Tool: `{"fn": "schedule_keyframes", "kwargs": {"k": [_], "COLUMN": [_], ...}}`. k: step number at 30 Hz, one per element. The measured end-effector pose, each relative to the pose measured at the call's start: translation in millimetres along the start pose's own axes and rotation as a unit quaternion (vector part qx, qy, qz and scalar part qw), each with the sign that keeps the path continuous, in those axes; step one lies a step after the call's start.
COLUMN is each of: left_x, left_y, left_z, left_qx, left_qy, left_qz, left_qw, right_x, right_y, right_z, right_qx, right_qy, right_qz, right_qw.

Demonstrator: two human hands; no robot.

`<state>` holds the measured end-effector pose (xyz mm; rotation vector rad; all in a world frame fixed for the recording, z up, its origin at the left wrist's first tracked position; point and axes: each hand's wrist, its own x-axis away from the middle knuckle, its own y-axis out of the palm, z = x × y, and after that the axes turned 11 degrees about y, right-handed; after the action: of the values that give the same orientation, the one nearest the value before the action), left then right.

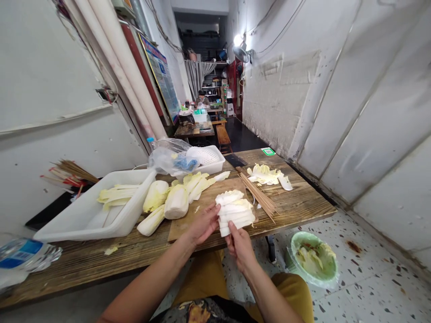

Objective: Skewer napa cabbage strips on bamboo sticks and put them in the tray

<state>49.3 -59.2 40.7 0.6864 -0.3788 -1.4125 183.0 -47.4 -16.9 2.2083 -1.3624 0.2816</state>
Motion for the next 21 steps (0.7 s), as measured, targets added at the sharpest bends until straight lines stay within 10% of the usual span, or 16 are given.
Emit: {"fn": "schedule_keyframes", "kwargs": {"k": [12, 21], "left_x": [-30, -73], "left_y": [-26.6, -54.4], "left_z": [17, -9], "left_qx": [0.042, -0.225], "left_qy": [0.059, -0.091], "left_qz": [0.175, 0.171], "left_qw": [0.982, 0.955], "right_x": [8, 29], "right_y": [-25, -55], "right_z": [18, 4], "right_qx": [0.068, 0.064], "right_qy": [-0.064, -0.044], "right_qz": [0.049, 0.018], "right_qw": [0.994, 0.997]}}
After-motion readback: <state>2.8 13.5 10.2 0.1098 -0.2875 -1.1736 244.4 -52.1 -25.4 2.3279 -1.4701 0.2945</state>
